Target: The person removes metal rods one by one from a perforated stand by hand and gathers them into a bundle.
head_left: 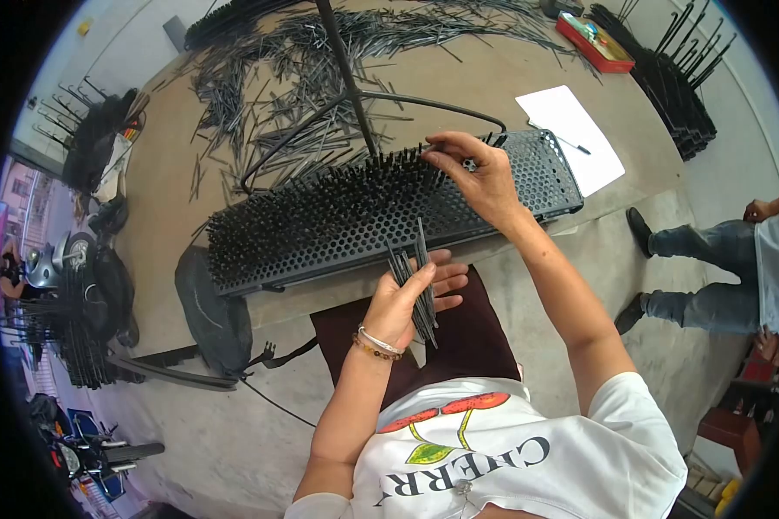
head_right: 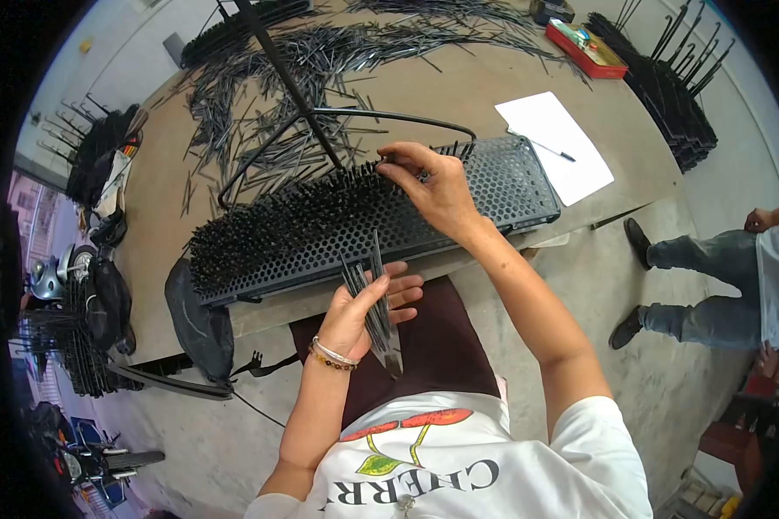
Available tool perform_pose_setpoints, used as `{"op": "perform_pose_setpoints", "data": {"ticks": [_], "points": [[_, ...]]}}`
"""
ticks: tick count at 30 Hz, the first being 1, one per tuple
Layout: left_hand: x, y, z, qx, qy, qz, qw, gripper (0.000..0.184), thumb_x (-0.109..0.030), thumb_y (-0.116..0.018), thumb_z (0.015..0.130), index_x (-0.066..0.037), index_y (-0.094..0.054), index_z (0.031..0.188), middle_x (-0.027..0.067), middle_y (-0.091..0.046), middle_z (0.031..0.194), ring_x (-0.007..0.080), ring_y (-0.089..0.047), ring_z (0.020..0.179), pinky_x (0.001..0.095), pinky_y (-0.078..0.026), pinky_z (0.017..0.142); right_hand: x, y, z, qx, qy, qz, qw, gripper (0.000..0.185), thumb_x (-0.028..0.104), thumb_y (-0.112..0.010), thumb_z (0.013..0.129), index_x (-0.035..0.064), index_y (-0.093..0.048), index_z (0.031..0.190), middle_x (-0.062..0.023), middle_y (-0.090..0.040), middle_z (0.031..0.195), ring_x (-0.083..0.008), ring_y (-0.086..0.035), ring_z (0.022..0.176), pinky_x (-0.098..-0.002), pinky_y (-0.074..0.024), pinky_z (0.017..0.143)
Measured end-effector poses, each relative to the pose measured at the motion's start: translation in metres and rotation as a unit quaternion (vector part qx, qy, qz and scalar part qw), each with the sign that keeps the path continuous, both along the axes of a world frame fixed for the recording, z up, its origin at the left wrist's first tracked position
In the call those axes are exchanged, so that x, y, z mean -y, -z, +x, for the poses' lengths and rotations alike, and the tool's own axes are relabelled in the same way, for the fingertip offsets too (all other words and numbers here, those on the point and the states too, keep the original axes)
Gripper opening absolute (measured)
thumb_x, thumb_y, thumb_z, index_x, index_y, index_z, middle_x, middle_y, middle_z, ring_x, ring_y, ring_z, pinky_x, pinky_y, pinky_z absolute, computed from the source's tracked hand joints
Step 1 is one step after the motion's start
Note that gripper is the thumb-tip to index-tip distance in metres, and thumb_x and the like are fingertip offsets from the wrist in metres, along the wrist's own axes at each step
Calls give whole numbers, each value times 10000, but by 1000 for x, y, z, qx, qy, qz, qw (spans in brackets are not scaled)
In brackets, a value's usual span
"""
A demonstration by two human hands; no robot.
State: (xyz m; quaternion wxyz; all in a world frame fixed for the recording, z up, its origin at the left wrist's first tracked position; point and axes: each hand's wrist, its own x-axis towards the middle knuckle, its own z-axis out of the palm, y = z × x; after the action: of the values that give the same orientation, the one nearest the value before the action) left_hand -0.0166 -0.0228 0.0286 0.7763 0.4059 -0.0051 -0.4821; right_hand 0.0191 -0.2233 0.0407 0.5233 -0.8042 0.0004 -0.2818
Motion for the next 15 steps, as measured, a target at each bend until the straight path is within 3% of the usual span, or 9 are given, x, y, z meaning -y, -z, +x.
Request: {"op": "perform_pose_setpoints", "data": {"ticks": [15], "points": [[-6, -1, -1, -2, -1, 5, 1000, 333, -183, -501, 928, 22, -488, 1191, 189, -601, 1077, 237, -618, 964, 343, -552, 754, 13, -3, 3, 92, -51, -206, 973, 290, 4, -652, 781, 23, -614, 1068, -95, -670, 929, -182, -660, 831, -268, -530, 705]]}}
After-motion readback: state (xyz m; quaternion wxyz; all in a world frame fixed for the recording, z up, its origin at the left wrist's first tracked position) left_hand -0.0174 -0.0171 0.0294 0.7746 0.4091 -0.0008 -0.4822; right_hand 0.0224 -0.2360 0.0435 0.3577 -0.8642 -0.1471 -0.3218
